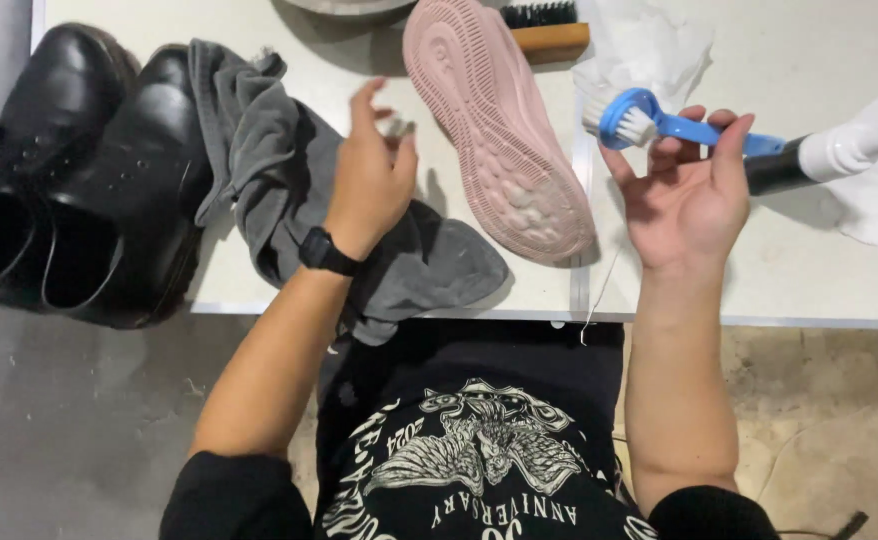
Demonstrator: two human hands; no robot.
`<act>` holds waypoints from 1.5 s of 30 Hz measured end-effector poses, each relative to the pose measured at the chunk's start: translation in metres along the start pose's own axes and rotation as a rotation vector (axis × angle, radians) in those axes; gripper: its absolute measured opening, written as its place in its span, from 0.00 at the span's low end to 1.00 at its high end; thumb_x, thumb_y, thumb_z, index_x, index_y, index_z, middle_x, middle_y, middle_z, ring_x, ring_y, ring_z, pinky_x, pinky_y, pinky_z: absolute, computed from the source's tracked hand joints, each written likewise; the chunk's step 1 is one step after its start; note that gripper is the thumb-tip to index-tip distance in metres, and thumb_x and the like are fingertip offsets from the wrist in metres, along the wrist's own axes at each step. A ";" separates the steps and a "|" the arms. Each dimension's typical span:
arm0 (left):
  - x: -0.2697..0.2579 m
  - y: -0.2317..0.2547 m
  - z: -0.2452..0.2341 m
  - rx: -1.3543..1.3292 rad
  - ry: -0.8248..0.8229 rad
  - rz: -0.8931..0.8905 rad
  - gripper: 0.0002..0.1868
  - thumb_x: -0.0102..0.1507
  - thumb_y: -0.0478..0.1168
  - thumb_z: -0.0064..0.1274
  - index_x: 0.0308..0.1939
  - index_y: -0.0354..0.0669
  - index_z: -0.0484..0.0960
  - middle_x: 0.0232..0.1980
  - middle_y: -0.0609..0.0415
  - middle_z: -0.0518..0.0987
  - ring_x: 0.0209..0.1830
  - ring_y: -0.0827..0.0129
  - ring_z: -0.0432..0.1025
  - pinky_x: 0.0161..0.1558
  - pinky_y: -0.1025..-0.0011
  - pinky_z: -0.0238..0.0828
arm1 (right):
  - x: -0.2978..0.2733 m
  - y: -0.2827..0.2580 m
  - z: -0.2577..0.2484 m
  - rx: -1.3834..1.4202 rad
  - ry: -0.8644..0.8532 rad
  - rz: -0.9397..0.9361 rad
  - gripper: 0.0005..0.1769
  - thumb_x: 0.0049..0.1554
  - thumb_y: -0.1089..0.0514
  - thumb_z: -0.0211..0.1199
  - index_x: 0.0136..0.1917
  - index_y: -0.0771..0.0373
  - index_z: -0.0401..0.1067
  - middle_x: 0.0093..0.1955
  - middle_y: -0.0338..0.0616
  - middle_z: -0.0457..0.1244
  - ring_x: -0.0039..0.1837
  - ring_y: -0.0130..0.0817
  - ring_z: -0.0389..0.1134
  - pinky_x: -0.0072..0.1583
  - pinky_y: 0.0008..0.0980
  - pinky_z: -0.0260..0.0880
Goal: The person is cleaning the sole of a pink sneaker by applying foam, scrubbing it with a blue brush, and wiping it with a cloth.
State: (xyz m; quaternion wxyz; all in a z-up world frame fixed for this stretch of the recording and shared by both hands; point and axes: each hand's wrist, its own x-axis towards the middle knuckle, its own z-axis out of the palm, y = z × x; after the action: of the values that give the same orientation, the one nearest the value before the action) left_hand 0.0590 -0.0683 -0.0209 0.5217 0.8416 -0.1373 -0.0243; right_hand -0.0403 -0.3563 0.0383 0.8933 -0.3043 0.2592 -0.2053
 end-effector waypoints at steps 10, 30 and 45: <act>0.065 0.021 -0.003 0.787 -0.235 1.257 0.33 0.73 0.21 0.46 0.82 0.40 0.64 0.78 0.35 0.70 0.81 0.50 0.52 0.67 0.26 0.39 | -0.023 -0.006 -0.039 0.125 -0.018 -0.001 0.09 0.62 0.47 0.67 0.47 0.53 0.75 0.46 0.33 0.68 0.40 0.28 0.69 0.46 0.36 0.75; 0.058 0.086 -0.053 1.083 -0.996 0.424 0.52 0.41 0.69 0.73 0.66 0.62 0.74 0.65 0.59 0.75 0.66 0.55 0.65 0.64 0.40 0.49 | -0.002 0.028 -0.019 -0.579 -0.086 -0.230 0.15 0.64 0.48 0.57 0.45 0.62 0.69 0.40 0.50 0.68 0.29 0.30 0.64 0.28 0.22 0.52; 0.061 0.098 -0.047 1.179 -1.049 0.391 0.50 0.42 0.69 0.73 0.66 0.68 0.74 0.59 0.63 0.80 0.64 0.57 0.66 0.58 0.46 0.55 | 0.018 0.043 -0.027 -0.636 -0.253 -0.280 0.15 0.65 0.50 0.59 0.48 0.65 0.65 0.42 0.58 0.66 0.32 0.35 0.64 0.33 0.27 0.63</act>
State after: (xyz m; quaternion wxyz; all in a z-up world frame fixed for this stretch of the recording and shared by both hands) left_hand 0.1059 -0.0842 0.0930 -0.1447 0.8180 -0.4986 -0.2477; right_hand -0.0335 -0.3460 -0.0145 0.7423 -0.6223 0.1532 -0.1955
